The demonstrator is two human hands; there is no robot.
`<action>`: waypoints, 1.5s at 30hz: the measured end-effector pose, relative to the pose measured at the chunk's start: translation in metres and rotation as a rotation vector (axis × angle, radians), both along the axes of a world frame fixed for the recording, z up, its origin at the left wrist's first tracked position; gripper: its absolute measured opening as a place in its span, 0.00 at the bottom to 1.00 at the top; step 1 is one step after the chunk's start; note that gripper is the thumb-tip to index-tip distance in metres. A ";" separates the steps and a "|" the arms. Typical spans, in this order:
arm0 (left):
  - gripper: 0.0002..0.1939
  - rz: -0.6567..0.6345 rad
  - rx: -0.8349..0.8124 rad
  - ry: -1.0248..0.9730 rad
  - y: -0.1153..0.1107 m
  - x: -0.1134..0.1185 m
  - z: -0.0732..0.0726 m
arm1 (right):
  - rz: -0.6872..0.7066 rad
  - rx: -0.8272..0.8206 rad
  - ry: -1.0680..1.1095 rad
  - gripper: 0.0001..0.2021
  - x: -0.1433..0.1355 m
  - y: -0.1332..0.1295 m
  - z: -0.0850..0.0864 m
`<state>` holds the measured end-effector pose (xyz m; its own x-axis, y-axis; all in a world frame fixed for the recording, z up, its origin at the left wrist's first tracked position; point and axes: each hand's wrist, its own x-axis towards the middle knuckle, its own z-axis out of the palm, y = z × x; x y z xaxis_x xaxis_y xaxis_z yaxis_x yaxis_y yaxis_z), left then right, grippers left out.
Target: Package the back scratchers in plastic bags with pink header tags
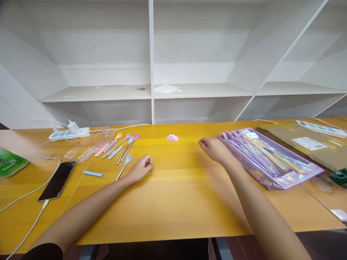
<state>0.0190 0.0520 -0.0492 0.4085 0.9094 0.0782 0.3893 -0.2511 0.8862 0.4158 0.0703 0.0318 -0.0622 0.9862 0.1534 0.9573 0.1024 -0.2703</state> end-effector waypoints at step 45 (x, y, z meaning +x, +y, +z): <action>0.07 0.235 0.316 0.711 0.070 -0.107 0.113 | 0.381 -0.011 0.307 0.07 -0.126 0.004 -0.079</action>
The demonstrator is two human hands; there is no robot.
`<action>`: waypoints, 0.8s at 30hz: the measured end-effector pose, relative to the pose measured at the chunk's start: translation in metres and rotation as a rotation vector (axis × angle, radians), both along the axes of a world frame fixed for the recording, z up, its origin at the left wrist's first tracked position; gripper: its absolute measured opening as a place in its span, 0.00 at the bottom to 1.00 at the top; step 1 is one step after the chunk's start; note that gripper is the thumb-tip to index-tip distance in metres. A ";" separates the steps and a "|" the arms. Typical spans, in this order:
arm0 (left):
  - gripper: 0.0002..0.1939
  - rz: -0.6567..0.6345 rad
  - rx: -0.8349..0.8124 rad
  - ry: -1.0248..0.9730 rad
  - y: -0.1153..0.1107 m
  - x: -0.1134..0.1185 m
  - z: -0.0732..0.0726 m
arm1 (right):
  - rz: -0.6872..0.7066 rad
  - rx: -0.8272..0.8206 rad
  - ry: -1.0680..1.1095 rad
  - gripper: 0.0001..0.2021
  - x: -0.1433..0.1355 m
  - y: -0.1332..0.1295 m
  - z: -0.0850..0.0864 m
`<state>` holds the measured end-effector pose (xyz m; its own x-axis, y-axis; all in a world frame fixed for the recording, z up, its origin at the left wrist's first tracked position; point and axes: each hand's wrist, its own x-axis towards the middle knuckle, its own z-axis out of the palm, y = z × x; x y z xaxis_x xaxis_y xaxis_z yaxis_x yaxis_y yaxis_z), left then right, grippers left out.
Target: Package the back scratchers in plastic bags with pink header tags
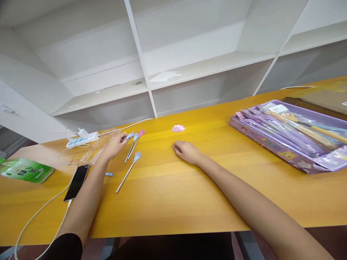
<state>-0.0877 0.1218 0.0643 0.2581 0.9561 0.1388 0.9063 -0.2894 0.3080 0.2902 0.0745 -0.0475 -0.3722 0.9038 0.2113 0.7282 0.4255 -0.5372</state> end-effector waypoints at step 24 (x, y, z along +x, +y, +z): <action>0.06 -0.662 -0.164 -0.171 -0.077 0.094 -0.063 | 0.390 0.103 0.053 0.14 -0.038 -0.043 0.020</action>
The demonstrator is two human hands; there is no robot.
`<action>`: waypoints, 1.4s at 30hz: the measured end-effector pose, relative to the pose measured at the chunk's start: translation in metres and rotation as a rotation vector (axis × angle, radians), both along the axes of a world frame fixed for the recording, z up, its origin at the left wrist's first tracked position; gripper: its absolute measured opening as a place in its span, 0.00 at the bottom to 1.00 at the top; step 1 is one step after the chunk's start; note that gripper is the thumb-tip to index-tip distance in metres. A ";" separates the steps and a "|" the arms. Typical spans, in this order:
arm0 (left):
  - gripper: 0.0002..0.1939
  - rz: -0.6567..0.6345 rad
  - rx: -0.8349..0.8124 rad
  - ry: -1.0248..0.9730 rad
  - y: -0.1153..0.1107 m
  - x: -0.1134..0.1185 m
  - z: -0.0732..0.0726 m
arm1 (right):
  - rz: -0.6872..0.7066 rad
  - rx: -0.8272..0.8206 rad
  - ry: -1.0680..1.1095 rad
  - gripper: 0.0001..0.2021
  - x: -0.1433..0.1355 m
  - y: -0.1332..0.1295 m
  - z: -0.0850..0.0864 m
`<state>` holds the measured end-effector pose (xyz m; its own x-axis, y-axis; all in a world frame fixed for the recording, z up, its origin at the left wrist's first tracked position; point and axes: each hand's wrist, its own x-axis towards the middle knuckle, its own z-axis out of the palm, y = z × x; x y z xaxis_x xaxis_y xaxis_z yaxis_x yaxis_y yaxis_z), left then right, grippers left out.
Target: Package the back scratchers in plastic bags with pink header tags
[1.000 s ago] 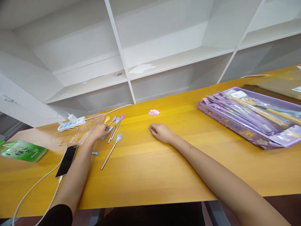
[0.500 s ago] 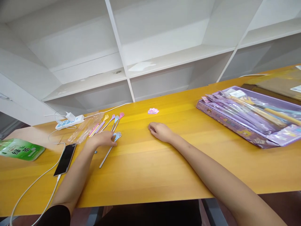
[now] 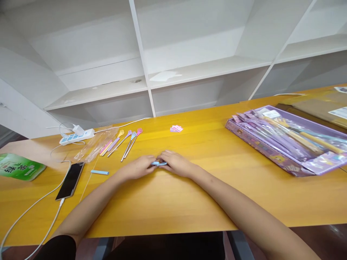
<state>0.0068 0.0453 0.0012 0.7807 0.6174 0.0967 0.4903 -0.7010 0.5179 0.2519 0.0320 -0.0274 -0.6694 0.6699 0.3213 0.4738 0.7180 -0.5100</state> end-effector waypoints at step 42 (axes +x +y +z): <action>0.20 0.118 0.244 0.122 0.047 -0.042 0.028 | -0.254 0.173 -0.270 0.21 0.063 0.024 0.009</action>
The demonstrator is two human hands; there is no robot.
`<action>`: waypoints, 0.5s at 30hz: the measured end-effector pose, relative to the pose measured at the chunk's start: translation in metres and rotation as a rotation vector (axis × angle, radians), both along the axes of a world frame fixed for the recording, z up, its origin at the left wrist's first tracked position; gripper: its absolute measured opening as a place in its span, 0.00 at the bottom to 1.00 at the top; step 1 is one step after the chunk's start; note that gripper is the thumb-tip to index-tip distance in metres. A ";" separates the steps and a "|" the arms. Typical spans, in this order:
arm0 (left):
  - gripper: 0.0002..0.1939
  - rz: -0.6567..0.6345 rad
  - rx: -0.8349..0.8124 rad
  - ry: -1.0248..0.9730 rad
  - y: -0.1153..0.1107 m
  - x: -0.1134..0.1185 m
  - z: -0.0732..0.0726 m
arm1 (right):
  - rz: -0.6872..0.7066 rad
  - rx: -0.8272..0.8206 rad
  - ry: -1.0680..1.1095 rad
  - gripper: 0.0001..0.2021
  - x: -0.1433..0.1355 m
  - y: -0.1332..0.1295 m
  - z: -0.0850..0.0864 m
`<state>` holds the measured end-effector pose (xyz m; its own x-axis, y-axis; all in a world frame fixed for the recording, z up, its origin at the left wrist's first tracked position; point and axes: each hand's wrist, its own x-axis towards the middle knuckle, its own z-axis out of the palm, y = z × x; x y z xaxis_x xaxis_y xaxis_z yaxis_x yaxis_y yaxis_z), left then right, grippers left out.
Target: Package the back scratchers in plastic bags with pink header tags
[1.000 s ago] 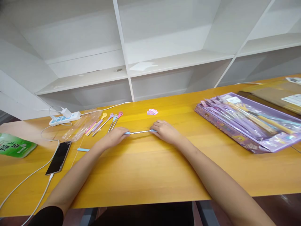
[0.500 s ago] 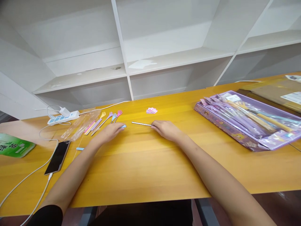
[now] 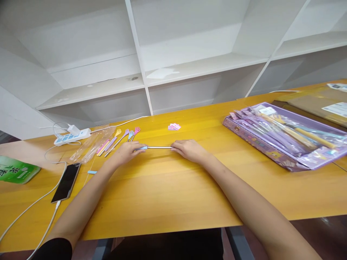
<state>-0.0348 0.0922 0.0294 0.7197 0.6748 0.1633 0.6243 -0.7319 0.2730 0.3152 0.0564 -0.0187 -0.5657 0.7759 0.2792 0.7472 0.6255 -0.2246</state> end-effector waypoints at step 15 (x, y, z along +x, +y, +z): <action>0.15 0.127 -0.151 -0.385 -0.012 0.002 0.017 | 0.109 0.118 0.057 0.22 0.000 -0.002 -0.004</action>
